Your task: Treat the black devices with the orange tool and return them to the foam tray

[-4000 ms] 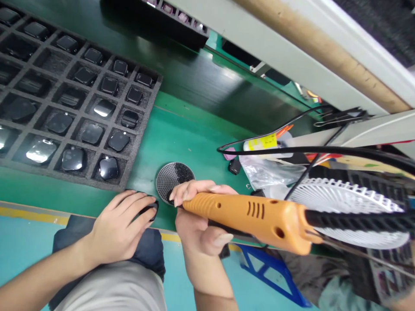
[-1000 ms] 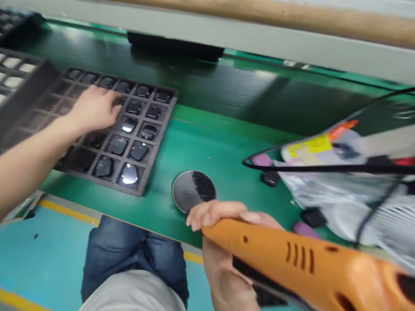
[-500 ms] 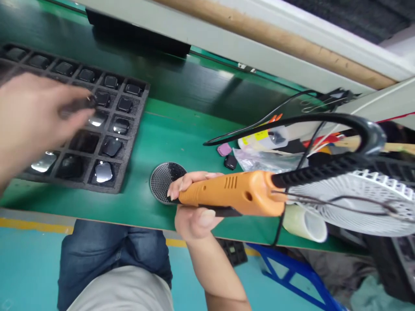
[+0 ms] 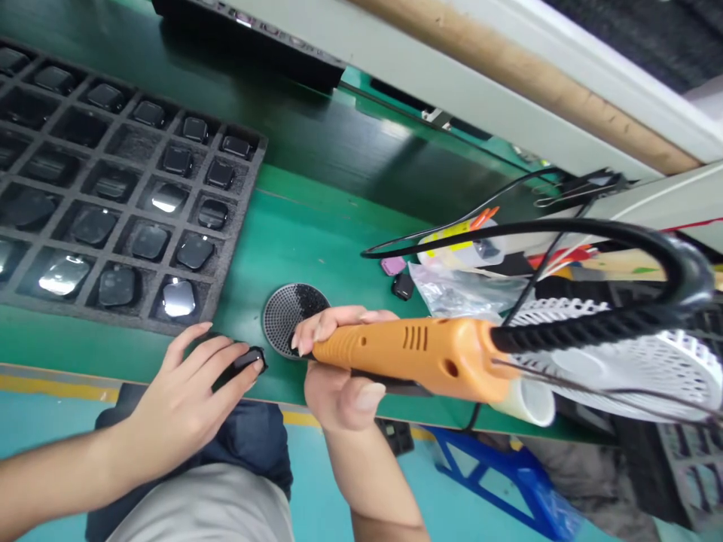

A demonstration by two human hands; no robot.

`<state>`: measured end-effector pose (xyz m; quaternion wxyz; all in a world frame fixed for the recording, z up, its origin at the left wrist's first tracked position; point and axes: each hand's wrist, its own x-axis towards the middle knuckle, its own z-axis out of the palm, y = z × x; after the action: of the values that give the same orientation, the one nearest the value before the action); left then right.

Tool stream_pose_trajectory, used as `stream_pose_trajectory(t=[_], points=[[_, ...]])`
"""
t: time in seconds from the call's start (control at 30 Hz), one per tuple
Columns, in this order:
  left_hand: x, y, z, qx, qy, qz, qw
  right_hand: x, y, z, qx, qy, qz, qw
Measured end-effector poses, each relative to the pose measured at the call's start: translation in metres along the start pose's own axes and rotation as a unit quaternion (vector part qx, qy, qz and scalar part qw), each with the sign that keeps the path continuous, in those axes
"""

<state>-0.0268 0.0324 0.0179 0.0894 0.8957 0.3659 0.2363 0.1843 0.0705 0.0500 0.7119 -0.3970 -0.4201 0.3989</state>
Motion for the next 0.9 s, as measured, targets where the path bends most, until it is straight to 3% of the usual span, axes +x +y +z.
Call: stream_pose_trajectory(t=[0.27, 0.43, 0.57, 0.9], points=[[-0.004, 0.004, 0.012, -0.027, 0.053, -0.066, 0.996, 0.001, 0.001, 0.001, -0.008, -0.001, -0.007, 1.0], [-0.005, 0.003, 0.014, -0.045, 0.053, -0.063, 0.996, -0.008, -0.024, 0.008, -0.011, 0.009, 0.001, 1.0], [-0.006, 0.002, 0.015, -0.051, 0.054, -0.057, 0.996, -0.02, -0.037, 0.017, -0.02, -0.017, 0.025, 0.999], [-0.005, 0.002, 0.015, -0.058, 0.054, -0.058, 0.995, -0.026, -0.026, 0.024, -0.021, -0.06, 0.056, 0.996]])
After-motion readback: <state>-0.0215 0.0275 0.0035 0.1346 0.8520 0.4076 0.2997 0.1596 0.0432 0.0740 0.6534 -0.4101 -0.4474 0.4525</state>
